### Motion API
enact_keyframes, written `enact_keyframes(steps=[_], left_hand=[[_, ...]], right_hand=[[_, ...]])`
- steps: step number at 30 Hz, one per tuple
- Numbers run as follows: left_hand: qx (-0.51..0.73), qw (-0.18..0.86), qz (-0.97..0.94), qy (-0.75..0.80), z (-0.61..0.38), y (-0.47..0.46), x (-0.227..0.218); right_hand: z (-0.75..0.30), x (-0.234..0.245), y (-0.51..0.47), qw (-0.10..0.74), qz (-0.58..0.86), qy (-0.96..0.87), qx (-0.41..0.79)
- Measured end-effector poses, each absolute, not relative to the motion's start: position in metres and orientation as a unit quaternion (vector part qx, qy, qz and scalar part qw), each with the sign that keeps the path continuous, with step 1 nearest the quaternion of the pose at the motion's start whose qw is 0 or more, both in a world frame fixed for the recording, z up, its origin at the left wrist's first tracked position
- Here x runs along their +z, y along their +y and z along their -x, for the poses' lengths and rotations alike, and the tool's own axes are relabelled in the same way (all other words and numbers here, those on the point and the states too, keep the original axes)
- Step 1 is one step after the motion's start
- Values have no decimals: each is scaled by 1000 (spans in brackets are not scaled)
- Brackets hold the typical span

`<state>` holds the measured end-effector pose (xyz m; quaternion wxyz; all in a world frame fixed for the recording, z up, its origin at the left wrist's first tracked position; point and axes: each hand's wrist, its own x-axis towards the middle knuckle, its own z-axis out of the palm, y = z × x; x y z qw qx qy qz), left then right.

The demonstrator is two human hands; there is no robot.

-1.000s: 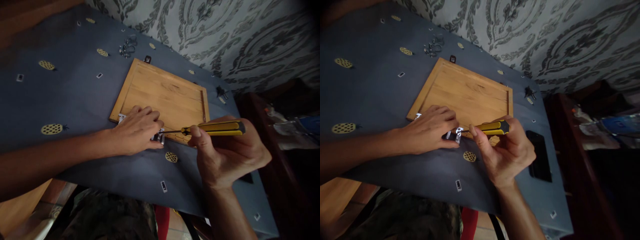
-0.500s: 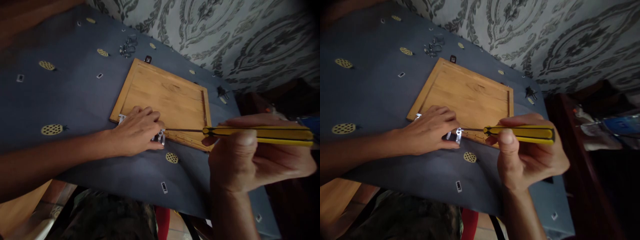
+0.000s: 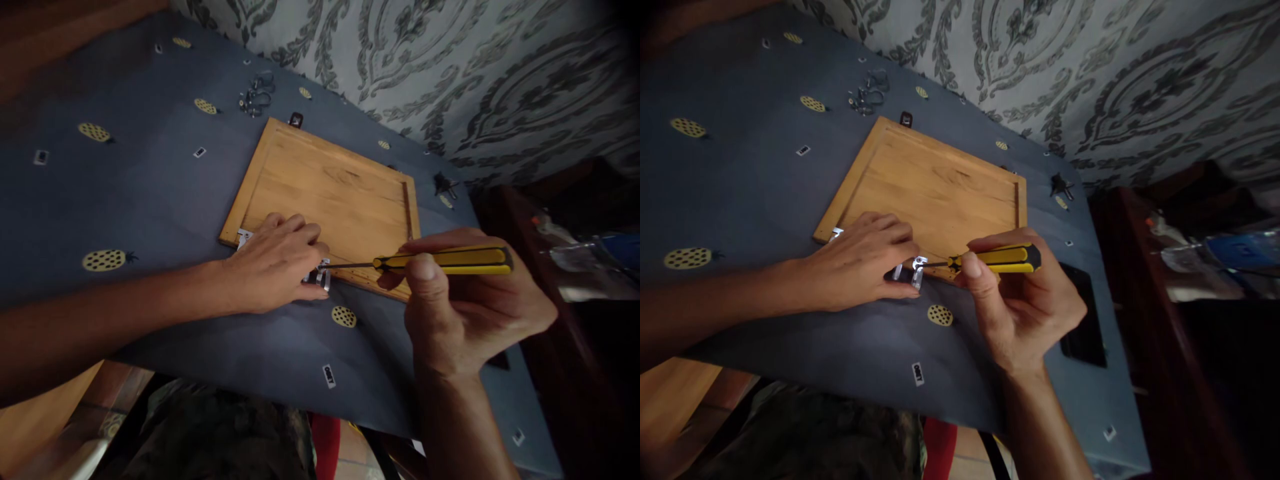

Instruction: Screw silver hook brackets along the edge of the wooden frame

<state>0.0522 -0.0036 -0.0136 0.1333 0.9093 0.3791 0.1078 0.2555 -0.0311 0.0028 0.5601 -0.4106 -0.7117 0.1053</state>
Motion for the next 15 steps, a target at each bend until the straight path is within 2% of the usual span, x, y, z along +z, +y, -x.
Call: enact_keyframes(steps=[15], left_hand=[[108, 129, -910, 379, -52, -4, -14]], right_hand=[[-256, 3, -34, 531, 420, -729, 103]])
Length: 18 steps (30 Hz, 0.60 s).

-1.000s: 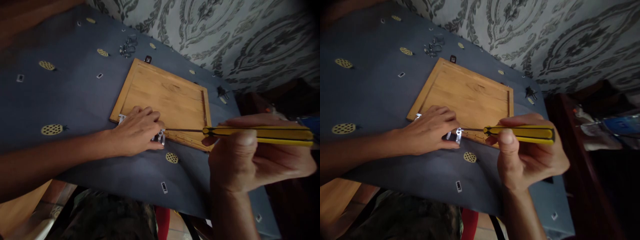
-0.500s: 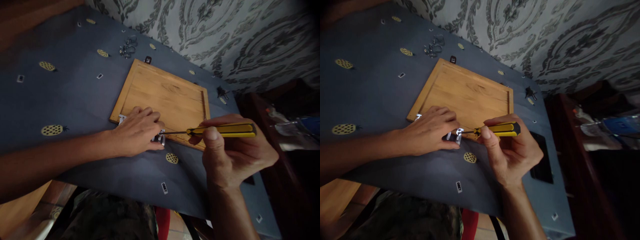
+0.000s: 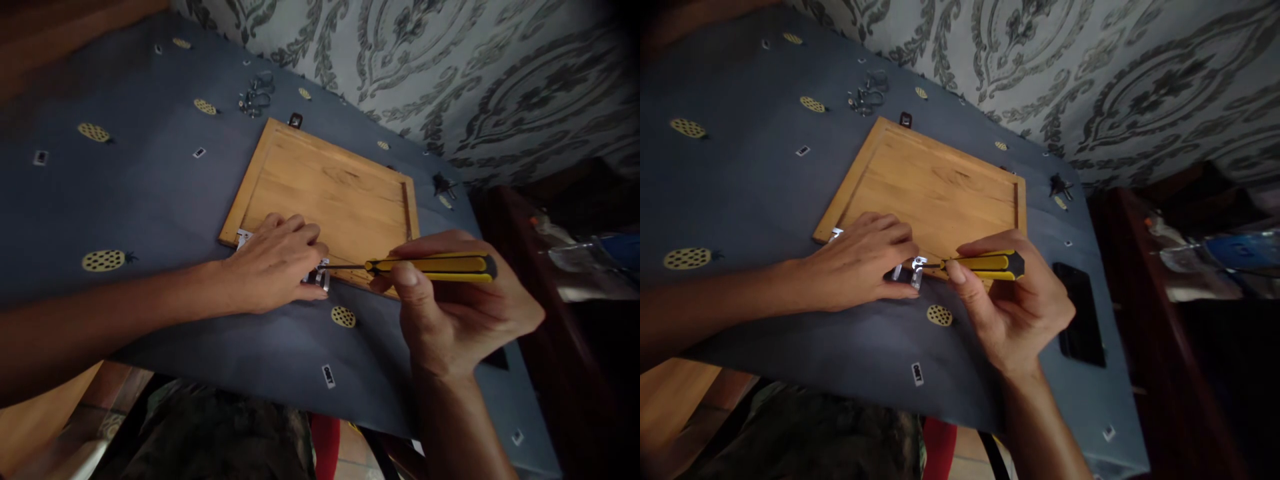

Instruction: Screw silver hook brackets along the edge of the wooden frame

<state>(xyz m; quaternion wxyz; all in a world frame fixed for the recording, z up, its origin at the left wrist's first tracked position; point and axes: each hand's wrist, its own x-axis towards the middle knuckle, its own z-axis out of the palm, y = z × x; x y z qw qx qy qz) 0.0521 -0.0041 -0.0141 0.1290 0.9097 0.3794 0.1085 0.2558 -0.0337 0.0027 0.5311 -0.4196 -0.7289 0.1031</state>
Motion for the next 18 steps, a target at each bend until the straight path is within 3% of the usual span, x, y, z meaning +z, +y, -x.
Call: enact_keyframes(steps=[7, 13, 18], left_hand=[[114, 120, -912, 376, -52, -4, -16], [121, 123, -913, 370, -51, -4, -16], [135, 113, -911, 372, -51, -4, -19]], right_hand=[[-256, 6, -32, 517, 423, -735, 118], [-266, 13, -33, 494, 379, -739, 256], [-264, 12, -35, 507, 392, -731, 236]])
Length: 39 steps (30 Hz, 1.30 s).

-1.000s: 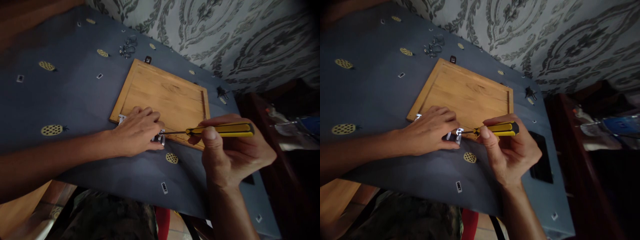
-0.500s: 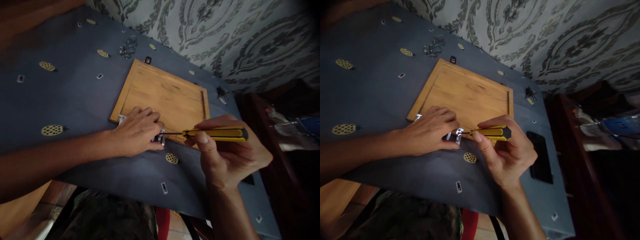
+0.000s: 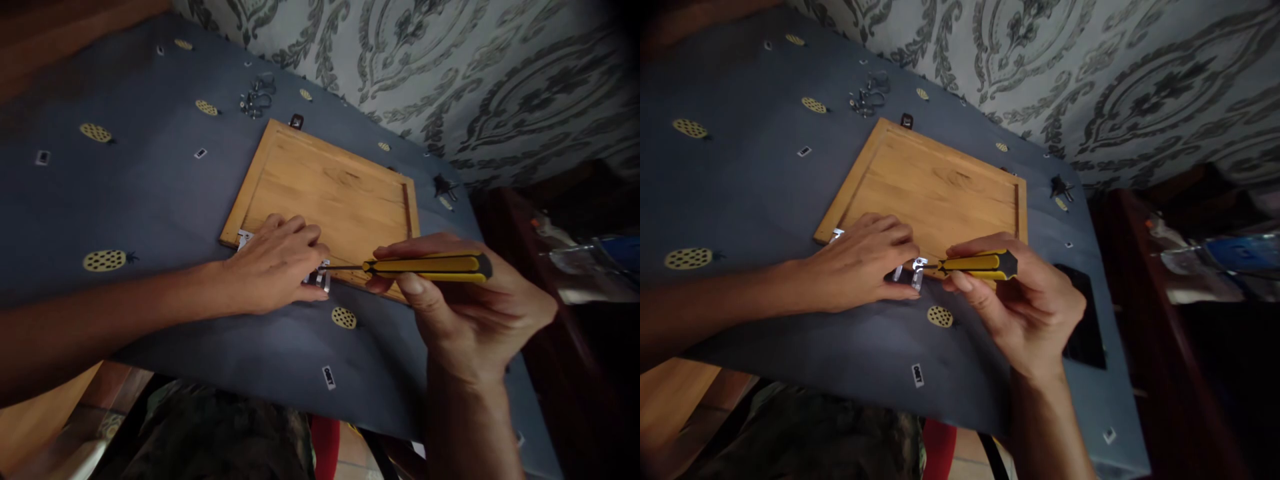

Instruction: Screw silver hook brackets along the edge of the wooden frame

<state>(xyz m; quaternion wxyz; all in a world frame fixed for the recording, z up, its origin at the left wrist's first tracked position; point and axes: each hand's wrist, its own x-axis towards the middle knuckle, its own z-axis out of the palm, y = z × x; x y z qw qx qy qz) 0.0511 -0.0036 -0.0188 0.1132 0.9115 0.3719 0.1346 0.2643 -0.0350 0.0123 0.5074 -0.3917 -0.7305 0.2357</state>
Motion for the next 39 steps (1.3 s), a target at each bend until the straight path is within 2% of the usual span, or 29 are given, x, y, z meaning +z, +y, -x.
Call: enact_keyframes(steps=[9, 22, 31, 36, 39], left_hand=[[117, 130, -909, 378, -52, -4, -14], [113, 120, -910, 381, -52, -4, -17], [106, 133, -910, 379, -52, -4, -14], [125, 123, -912, 371, -50, -4, -17], [128, 126, -911, 371, -50, -4, -18]], right_hand=[[-264, 3, -36, 491, 413, -755, 137], [-263, 2, -35, 488, 411, -757, 139], [-252, 1, -39, 560, 427, -696, 142], [-248, 4, -38, 651, 422, -619, 122], [-247, 5, -35, 641, 430, -626, 109]])
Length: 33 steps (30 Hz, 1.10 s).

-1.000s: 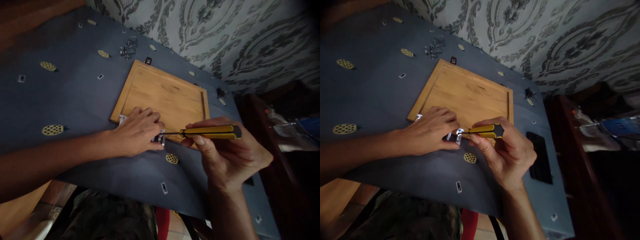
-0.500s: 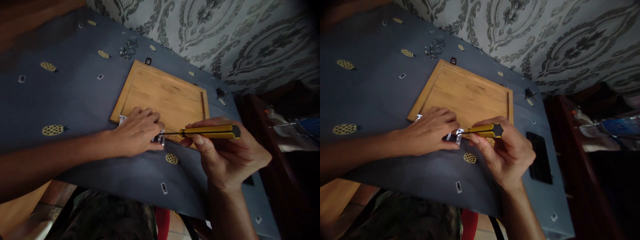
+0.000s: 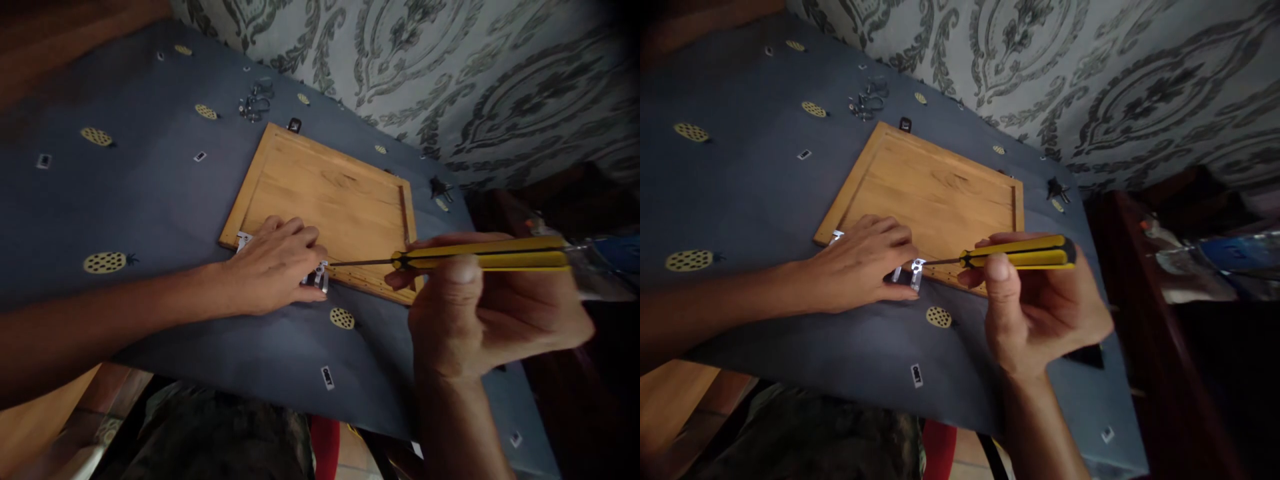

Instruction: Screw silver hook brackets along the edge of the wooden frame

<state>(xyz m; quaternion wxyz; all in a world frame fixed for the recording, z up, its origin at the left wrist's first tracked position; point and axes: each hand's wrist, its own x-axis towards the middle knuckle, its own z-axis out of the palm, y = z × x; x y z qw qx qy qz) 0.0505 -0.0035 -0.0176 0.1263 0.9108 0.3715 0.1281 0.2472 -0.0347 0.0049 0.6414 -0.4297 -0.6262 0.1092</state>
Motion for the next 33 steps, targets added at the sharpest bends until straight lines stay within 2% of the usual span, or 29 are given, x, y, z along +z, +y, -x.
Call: enact_keyframes(steps=[6, 21, 33], left_hand=[[110, 133, -910, 376, -52, -4, -16], [108, 131, -909, 380, -52, -4, -15], [110, 127, -909, 381, -53, -4, -15]], right_hand=[[-248, 0, -34, 591, 435, -670, 115], [-256, -6, -34, 537, 452, -706, 95], [-249, -3, -31, 533, 426, -727, 78]])
